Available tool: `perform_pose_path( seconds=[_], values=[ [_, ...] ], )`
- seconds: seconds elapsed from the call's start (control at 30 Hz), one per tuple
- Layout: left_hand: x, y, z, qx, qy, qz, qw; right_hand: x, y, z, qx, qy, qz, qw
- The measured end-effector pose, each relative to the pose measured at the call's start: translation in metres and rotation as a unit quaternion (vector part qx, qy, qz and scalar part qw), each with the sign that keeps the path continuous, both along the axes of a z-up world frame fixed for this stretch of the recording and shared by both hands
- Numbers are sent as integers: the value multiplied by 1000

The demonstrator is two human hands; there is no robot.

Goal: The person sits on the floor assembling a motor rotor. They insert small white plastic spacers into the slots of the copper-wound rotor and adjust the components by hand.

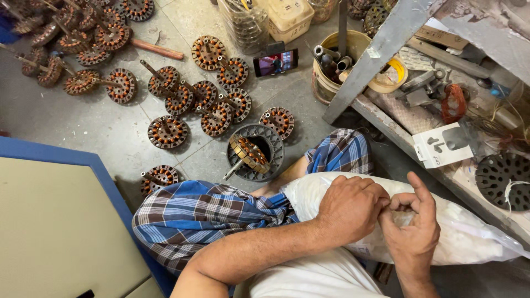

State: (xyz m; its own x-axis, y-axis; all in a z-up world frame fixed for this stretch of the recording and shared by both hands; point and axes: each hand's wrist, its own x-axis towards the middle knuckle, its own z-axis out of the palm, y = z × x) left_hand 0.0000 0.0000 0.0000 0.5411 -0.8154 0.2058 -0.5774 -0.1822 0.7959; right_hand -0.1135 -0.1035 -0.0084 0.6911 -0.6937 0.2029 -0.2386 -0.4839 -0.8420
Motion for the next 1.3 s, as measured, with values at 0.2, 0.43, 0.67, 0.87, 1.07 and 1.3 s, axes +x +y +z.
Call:
perform_pose_path(
  seconds=[0.2, 0.43, 0.67, 0.87, 1.07, 1.3],
  values=[
    [4, 0, 0, -5, 16, -18, 1000, -3, -1, -8, -10, -1, -6, 1000],
    [10, -2, 4, -22, 51, 1, 998, -10, 6, -13, 65, -84, 44, 993],
    [30, -3, 9, -29, 94, -6, 995, -9, 7, -4, 12, -53, 31, 998],
    [38, -7, 3, -10, 111, -83, 990, -22, -3, -1, 22, -21, 26, 999],
    [38, -10, 6, 25, 81, -95, 992, -15, -5, 3, -1, -35, 36, 999],
    [30, -9, 1, 14, 47, -72, 996, -9, -9, 10, -50, 11, 46, 998]
  ],
)
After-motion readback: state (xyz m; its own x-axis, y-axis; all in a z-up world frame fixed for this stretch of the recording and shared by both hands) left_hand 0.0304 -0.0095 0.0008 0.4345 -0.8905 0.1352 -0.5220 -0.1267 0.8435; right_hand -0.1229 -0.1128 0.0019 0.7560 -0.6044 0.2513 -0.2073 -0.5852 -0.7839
